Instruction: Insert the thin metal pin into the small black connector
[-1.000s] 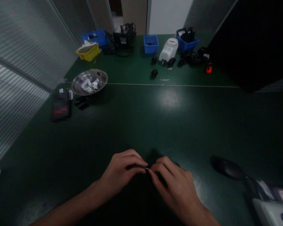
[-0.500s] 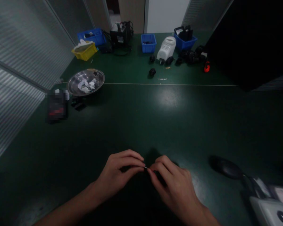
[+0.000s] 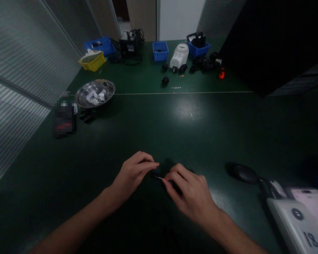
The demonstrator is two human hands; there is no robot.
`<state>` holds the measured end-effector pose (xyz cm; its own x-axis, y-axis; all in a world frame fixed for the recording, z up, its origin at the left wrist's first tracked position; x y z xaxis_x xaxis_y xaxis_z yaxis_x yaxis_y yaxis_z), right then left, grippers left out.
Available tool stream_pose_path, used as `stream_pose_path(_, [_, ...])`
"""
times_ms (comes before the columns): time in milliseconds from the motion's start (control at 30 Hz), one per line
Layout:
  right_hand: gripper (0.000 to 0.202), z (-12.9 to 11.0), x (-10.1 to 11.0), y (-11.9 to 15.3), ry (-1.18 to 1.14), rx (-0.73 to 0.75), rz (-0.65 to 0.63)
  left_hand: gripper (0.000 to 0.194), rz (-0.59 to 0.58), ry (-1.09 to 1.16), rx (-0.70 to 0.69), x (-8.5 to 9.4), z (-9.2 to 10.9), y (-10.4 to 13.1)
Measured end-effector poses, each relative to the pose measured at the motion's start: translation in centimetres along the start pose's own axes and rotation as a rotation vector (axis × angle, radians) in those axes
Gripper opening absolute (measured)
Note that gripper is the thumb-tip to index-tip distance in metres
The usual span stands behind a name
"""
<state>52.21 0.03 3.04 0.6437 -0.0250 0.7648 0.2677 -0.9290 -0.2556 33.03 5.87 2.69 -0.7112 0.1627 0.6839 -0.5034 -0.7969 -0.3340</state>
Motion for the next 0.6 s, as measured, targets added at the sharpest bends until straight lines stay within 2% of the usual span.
stream_pose_path(167, [0.022,-0.3,0.2,0.2,0.040,0.033,0.019,0.036,-0.024,-0.006,-0.088,0.4,0.2,1.4])
stream_pose_path(300, [0.022,-0.6,0.3,0.4,0.063,0.058,0.039,0.041,0.003,0.016,-0.079,0.9,1.0,1.9])
stream_pose_path(467, [0.018,-0.7,0.3,0.7,0.052,0.066,0.069,0.027,-0.029,-0.036,-0.141,0.7,2.3,2.0])
stream_pose_path(600, [0.017,-0.6,0.6,0.9,-0.007,0.033,0.123,0.022,-0.069,-0.078,-0.114,0.1,2.5,2.1])
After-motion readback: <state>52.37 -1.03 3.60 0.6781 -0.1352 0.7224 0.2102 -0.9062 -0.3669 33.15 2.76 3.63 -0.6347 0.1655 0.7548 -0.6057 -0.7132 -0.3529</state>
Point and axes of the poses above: each hand's wrist, its own y-axis away from the middle knuckle, its own x-axis out of the back of the hand, z = x × y, the point moved 4 cm from there along -y, towards the middle knuckle, and after that the axes turned 8 degrees about z, right-handed, at the moved point
